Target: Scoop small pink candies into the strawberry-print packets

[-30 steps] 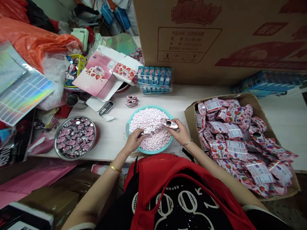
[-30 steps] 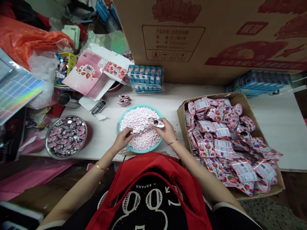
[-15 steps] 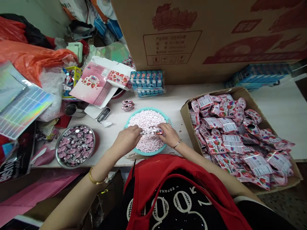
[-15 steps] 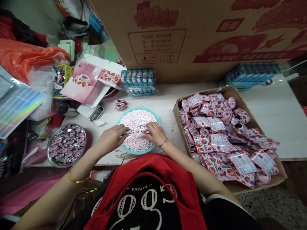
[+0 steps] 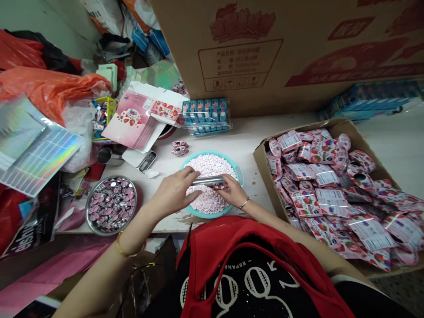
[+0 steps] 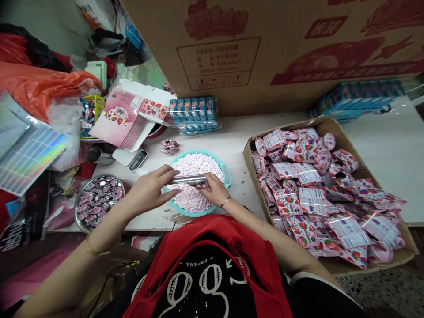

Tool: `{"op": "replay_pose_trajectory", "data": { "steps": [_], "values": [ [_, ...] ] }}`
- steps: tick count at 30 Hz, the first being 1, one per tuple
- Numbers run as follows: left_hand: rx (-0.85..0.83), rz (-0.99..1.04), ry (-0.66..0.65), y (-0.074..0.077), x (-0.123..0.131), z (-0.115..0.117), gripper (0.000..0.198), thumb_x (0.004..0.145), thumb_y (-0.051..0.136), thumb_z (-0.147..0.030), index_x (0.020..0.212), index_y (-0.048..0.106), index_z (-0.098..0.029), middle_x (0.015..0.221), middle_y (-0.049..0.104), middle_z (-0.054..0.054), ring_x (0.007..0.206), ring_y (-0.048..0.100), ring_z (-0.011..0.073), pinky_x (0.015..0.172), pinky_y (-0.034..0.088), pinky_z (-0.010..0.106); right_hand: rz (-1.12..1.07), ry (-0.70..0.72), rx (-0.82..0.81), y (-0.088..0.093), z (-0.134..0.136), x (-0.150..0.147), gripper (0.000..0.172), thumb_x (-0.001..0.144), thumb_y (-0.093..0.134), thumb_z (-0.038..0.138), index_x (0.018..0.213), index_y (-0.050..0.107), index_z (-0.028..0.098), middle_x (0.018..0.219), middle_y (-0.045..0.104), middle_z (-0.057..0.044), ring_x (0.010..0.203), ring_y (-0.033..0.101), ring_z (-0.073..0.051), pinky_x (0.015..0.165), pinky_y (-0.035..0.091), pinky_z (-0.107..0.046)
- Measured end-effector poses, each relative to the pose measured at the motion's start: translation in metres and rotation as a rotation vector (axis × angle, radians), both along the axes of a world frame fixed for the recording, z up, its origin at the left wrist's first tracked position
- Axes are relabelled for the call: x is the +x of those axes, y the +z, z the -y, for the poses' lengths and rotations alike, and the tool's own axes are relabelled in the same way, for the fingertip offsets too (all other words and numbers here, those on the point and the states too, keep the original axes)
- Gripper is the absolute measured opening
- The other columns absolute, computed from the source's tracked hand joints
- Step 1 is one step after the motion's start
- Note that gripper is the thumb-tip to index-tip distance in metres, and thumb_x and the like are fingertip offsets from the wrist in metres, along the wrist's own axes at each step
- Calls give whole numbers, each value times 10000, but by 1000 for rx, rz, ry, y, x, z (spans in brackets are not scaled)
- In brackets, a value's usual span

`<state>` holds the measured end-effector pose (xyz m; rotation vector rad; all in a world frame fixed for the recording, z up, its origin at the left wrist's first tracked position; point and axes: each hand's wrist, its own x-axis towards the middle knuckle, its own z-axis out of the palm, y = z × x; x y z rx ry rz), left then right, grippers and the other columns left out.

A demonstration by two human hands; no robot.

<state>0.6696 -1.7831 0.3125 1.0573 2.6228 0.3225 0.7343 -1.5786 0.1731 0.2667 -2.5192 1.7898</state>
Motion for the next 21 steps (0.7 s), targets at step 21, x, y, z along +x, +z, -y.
{"op": "replay_pose_trajectory", "data": {
  "steps": [21],
  "values": [
    [-341,-151,274,-197,-178,115,434,949,359,-519,1259,486,-242,1198,583,47,931,596,223,586,362,239,-42,-810,694,32,-194,-71,427,851,552,451,1147,559,144,1140,523,-190,1106,461,-346,985,358,-558]
  ]
}}
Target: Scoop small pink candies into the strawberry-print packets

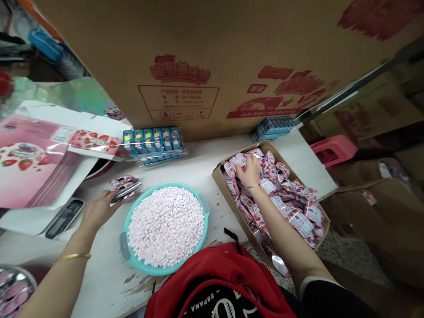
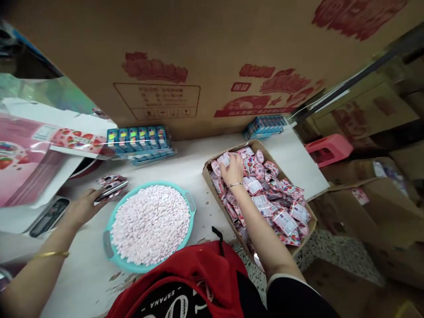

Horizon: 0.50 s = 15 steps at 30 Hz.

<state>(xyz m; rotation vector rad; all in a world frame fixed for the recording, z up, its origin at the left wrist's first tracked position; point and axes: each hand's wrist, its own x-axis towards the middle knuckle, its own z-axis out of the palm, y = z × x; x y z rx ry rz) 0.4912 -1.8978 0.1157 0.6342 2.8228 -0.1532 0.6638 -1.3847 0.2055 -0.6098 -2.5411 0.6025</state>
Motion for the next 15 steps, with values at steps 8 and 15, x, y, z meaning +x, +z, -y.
{"op": "replay_pose_trajectory", "data": {
  "steps": [8,15],
  "values": [
    [90,-65,182,8,13,-15,507,901,338,-641,1143,460,-213,1122,590,90,971,599,267,680,474,315,223,-193,-49,-27,-28,-12,400,723,652,501,910,504,179,935,551,-130,959,495,-326,889,397,-569],
    [524,141,151,57,112,-18,326,916,418,-526,1113,507,-283,1061,628,13,897,614,194,761,511,303,-169,6,-762,8,-8,19,551,757,557,505,1220,443,227,1077,568,-98,807,578,-218,677,508,-381]
  ]
}}
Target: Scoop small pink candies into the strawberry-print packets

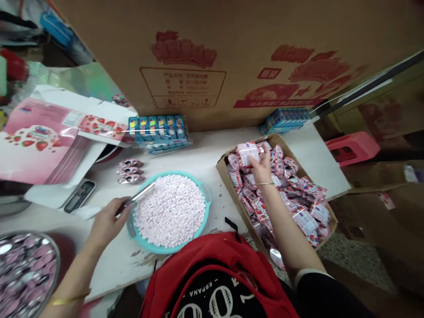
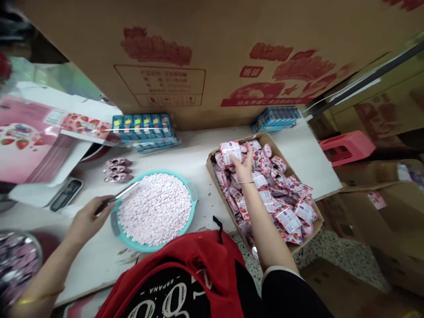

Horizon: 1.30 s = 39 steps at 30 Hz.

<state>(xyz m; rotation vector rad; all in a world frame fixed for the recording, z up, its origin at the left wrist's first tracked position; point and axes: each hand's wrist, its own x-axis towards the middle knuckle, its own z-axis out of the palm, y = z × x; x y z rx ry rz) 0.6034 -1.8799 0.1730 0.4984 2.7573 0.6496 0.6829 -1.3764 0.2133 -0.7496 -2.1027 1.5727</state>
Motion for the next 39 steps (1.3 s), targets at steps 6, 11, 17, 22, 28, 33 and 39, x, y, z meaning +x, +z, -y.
{"op": "replay_pose_trajectory", "data": {
  "steps": [6,11,17,22,28,33,39],
  "values": [
    [-123,147,-113,40,108,12,282,934,444,-413,1110,563,-227,1018,659,56,935,632,228,802,493,338,251,544,-706,37,73,70,533,794,500,621,1156,574,237,1034,639,-111,734,611,-213,563,483,-341],
    [-241,28,-114,9,147,-11,208,952,432,-283,1077,582,-209,1005,649,91,973,607,267,792,490,369,509,1045,-1041,29,130,114,555,739,716,491,1200,615,198,1163,640,-111,992,635,-236,852,512,-366],
    [-97,-64,-24,-45,134,-76,180,933,480,-218,1088,568,-198,1031,634,107,1025,592,262,843,490,366,314,1321,-794,36,139,118,559,839,580,626,1251,622,249,1352,544,-83,1318,437,-240,1142,258,-417],
    [67,-28,26,-57,123,-93,201,908,494,-195,1092,573,-186,1052,639,101,1024,599,251,890,488,380,406,1198,-810,12,148,132,779,647,806,535,1315,554,223,1358,546,-99,1275,489,-267,1125,311,-447],
    [242,75,36,-50,124,-66,263,914,523,-329,1137,568,-198,1094,639,76,1014,604,225,884,493,364,271,618,-688,-19,165,121,468,728,758,452,1096,585,219,1097,676,-56,983,640,-218,943,497,-395],
    [340,80,-7,-19,121,-54,269,923,525,-376,1119,573,-199,1036,640,69,960,608,200,859,492,342,54,576,-39,-28,148,90,337,805,696,380,1081,590,219,1046,644,-72,966,618,-228,898,496,-370],
    [316,30,-150,35,100,-57,259,938,520,-370,1128,573,-203,997,638,60,908,611,177,802,487,305,-75,709,332,-39,150,68,290,855,591,258,1140,569,204,1109,629,-122,1069,570,-288,939,472,-464]
  ]
}}
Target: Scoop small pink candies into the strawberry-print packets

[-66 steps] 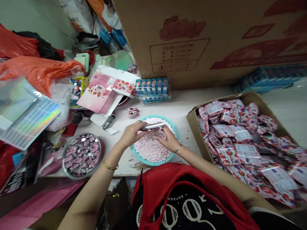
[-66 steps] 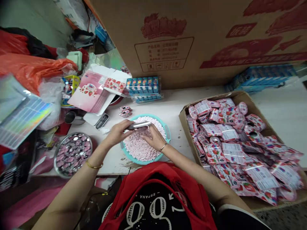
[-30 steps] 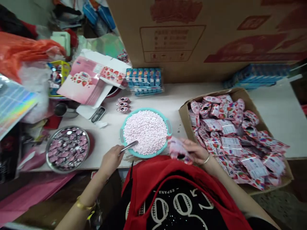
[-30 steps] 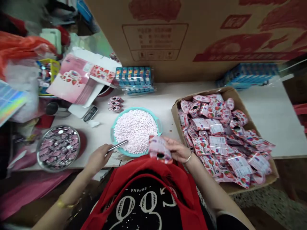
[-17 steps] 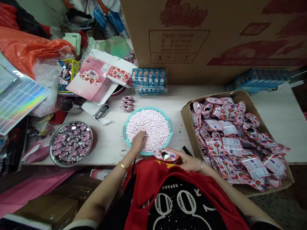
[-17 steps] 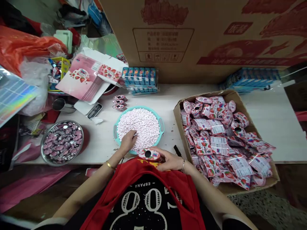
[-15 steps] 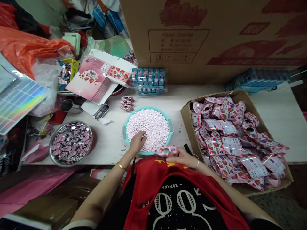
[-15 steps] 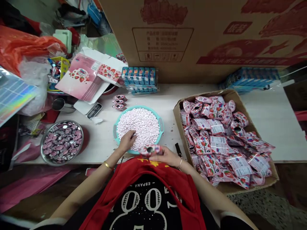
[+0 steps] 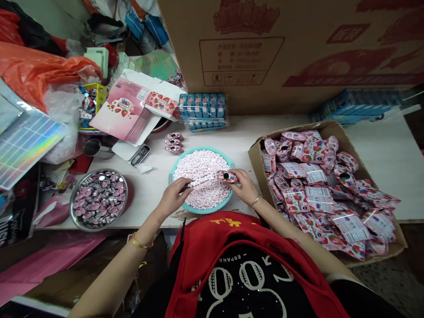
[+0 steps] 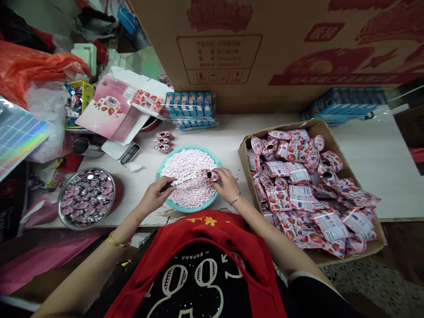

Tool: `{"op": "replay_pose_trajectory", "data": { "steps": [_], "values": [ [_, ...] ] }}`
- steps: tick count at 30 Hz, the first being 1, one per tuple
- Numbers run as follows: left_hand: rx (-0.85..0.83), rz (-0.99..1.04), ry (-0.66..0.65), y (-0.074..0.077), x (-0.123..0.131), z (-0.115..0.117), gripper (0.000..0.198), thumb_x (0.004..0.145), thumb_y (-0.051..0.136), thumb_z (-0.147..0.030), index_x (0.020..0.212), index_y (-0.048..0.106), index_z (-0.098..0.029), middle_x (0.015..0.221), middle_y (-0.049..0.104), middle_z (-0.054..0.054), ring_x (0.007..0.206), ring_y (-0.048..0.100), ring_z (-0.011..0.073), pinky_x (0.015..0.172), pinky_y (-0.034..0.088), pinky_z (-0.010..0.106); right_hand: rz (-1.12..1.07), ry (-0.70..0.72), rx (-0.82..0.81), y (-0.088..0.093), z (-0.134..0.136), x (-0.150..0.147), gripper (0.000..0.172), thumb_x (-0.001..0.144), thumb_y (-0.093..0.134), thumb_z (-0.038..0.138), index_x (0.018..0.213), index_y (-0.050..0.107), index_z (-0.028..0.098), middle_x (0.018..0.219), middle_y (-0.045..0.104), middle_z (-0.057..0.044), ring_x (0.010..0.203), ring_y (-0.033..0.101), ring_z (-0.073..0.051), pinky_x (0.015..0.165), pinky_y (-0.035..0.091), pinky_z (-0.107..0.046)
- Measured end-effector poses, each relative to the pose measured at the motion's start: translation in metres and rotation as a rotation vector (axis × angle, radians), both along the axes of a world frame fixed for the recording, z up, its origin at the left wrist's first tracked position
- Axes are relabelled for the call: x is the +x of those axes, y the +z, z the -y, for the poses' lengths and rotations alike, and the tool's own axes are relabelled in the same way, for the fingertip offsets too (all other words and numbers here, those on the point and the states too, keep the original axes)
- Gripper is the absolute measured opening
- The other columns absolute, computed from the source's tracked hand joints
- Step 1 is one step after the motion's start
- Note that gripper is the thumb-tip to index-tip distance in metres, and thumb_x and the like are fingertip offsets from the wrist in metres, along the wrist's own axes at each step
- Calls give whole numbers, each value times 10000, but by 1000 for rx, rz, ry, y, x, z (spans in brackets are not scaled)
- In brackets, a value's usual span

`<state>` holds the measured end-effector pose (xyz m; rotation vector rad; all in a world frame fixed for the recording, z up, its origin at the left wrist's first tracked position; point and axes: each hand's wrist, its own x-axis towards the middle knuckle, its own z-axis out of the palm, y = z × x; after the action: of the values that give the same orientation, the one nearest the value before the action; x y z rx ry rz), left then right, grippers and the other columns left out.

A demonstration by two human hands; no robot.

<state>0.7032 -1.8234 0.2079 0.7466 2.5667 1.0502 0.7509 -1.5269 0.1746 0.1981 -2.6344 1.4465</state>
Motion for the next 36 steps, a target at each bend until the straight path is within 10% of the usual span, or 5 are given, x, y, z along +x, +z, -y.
{"op": "replay_pose_trajectory", "data": {
  "steps": [11,21,25,29,36],
  "values": [
    [-744,-171,-273,101,-22,-57,165,936,472,-242,968,614,-162,920,645,76,857,628,251,643,460,336,-70,92,-48,-12,26,-7,364,820,556,158,1182,543,194,1139,613,-125,1101,543,-284,965,460,-479],
    [-858,-293,-344,122,-12,-71,196,889,459,-83,957,630,-149,904,633,95,865,601,265,648,445,351,-31,129,-74,-15,27,-3,359,839,546,169,1197,530,203,1158,606,-125,1130,542,-273,971,469,-462],
    [-823,-207,-126,94,-11,-21,181,941,480,-241,1046,615,-181,971,642,68,924,602,257,654,443,344,-6,22,-175,-15,23,-11,309,861,600,293,1154,552,208,1199,583,-133,1170,534,-270,1008,452,-451],
    [-799,-57,-37,24,2,21,188,944,473,-252,1049,616,-188,977,647,79,942,607,244,715,462,327,166,-103,-293,-18,25,-24,380,832,645,426,1124,558,200,1122,639,-107,1024,614,-252,920,501,-402],
    [-424,-22,100,-75,20,-15,215,932,479,-222,1112,578,-159,1081,637,113,1062,590,246,880,489,360,359,-68,-325,-31,52,-28,446,792,669,494,1120,545,219,959,695,-40,860,655,-233,789,524,-365]
  ]
}}
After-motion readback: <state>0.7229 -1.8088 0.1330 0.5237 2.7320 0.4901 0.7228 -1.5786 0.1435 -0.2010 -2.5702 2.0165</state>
